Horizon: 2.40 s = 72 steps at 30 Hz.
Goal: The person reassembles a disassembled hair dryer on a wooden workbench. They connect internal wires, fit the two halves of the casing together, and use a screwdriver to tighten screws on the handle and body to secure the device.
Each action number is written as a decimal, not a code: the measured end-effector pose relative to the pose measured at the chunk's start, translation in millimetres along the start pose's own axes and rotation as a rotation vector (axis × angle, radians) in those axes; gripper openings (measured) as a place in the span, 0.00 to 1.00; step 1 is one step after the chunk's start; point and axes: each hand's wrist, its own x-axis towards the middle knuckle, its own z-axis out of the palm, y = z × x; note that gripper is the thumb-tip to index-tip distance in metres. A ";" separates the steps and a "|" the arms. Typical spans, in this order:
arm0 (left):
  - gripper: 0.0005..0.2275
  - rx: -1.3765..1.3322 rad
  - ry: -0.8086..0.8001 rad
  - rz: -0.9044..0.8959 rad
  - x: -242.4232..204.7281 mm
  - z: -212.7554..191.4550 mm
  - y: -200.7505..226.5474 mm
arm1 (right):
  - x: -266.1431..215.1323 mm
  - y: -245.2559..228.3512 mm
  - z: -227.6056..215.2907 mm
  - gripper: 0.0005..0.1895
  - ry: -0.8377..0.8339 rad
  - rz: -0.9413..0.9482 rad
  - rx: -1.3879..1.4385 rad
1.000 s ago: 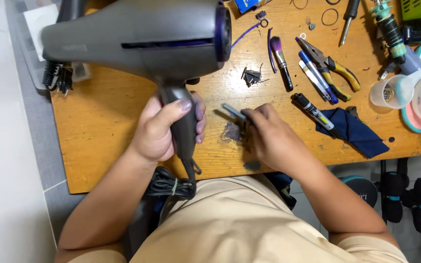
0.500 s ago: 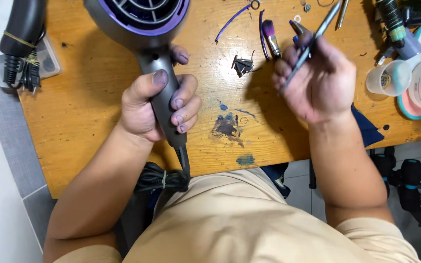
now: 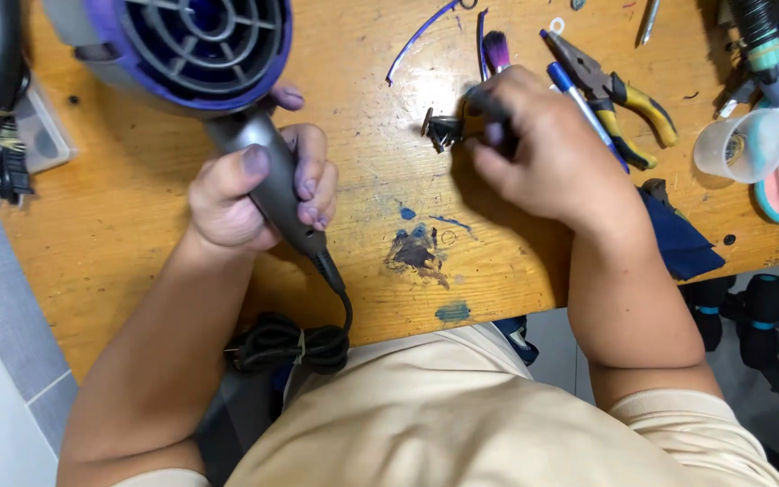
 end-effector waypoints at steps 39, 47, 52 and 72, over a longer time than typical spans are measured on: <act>0.33 0.367 0.595 0.261 25.8 72.4 -41.2 | -26.0 -72.2 96.4 0.24 0.207 -0.165 0.790; 0.32 0.052 0.500 0.307 18.6 66.0 -48.3 | -26.7 -70.1 101.1 0.23 0.176 -0.161 0.773; 0.35 0.124 0.593 0.292 22.8 69.0 -52.1 | -27.1 -71.0 103.5 0.23 0.189 -0.171 0.762; 0.24 0.343 0.748 0.406 27.9 65.4 -59.9 | -22.2 -72.5 118.9 0.24 0.163 0.032 1.014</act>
